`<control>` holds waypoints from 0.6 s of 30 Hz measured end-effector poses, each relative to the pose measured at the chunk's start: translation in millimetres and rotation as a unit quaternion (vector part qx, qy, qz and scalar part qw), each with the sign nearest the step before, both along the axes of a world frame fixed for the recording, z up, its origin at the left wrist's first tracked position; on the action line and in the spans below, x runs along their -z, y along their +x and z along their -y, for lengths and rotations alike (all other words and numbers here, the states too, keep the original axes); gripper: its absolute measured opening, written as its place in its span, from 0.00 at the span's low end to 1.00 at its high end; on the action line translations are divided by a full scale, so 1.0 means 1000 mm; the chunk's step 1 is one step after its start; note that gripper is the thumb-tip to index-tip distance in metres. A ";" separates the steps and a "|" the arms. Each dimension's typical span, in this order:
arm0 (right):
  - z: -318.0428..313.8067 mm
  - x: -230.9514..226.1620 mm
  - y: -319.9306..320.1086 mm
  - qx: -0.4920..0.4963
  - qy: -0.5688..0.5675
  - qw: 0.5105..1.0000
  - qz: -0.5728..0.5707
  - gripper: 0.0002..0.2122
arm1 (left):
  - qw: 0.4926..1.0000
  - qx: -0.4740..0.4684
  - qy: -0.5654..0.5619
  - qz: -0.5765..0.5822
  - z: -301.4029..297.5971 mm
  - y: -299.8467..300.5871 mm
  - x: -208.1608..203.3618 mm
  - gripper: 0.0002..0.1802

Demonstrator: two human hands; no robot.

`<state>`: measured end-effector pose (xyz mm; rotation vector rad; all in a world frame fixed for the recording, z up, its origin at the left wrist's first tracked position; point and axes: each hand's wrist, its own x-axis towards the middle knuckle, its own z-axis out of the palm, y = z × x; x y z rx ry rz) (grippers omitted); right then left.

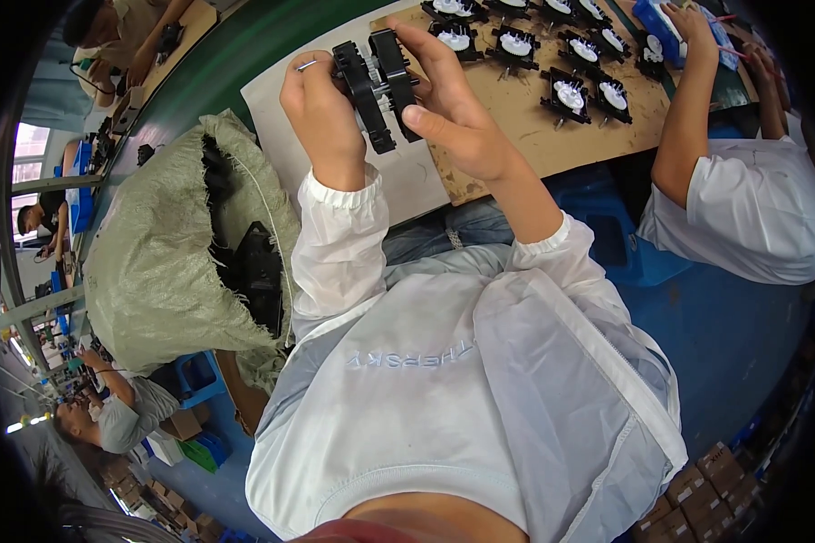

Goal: Manually assembling electronic cooling fan components at a factory workstation.

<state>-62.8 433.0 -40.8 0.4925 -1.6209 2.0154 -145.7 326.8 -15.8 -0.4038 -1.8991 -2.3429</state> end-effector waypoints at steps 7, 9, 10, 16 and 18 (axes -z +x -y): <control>-0.007 0.003 -0.002 -0.023 0.006 1.000 0.019 0.35 | 0.999 0.014 0.025 0.041 0.001 0.008 -0.005 0.10; -0.005 0.005 -0.003 -0.027 0.001 0.999 0.029 0.35 | 0.999 0.012 0.019 0.030 0.001 0.006 -0.002 0.11; -0.004 0.006 -0.003 -0.030 -0.004 0.999 0.037 0.35 | 1.000 0.010 0.012 0.018 0.001 0.004 0.000 0.11; -0.001 0.001 -0.004 0.025 -0.006 0.999 0.028 0.35 | 0.989 0.097 0.103 0.043 -0.001 0.003 0.005 0.13; -0.002 0.000 -0.006 0.043 -0.002 0.999 0.018 0.34 | 0.981 0.126 0.138 0.057 0.000 0.004 0.008 0.14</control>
